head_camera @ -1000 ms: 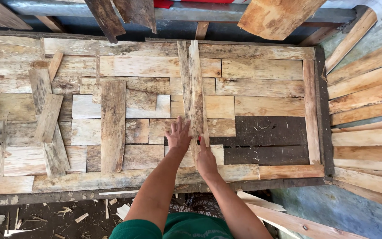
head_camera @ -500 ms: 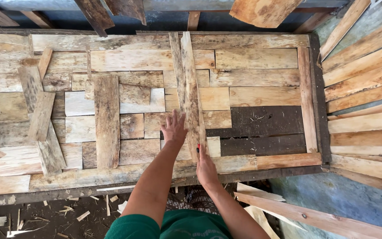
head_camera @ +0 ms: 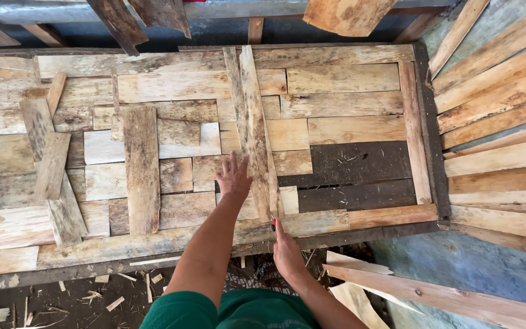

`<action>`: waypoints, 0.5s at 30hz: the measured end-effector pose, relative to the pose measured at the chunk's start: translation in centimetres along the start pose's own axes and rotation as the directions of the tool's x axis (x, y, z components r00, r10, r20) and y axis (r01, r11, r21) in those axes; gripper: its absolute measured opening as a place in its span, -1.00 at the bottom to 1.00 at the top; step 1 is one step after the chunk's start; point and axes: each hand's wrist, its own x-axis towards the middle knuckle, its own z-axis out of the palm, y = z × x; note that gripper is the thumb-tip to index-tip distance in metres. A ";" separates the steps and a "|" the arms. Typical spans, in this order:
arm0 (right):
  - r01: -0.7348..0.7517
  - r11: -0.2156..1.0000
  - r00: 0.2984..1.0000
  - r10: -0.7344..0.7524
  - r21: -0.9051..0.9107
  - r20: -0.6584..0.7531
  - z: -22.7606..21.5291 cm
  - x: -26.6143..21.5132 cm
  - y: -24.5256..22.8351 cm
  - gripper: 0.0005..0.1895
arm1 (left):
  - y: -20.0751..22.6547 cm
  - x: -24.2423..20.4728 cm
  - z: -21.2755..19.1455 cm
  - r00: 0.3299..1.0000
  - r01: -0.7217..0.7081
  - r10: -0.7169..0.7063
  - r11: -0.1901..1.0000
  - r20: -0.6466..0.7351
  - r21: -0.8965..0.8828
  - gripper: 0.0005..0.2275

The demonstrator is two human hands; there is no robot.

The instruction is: Measuring and cutting thin wood slats for assembly using a utility knife.

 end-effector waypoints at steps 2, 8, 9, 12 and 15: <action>0.037 0.999 0.999 -0.036 0.015 -0.008 -0.8 -1.3 0.0 -0.21 | -0.3 0.1 0.3 1.000 0.002 -0.002 1.000 -0.010 -0.013 -0.29; 0.110 0.993 0.989 -0.106 0.040 -0.106 -2.2 -1.9 1.4 -0.33 | -0.1 -0.4 0.2 0.999 0.019 -0.022 0.998 -0.043 -0.067 -0.30; 0.165 0.986 0.976 -0.158 0.033 -0.150 -1.9 -1.4 2.2 -0.37 | -0.1 -0.7 -0.1 0.998 0.025 -0.031 0.993 -0.046 -0.114 -0.31; -0.111 0.978 0.994 0.107 0.178 0.032 -7.3 -0.8 -2.4 -0.34 | -1.6 0.1 3.9 0.948 -0.090 0.019 0.973 -0.317 -0.213 -0.35; -0.228 0.941 0.972 0.235 0.248 0.001 -6.3 3.0 0.1 -0.71 | -0.3 -2.8 1.6 0.956 0.000 -0.099 0.941 -0.276 -0.337 -0.50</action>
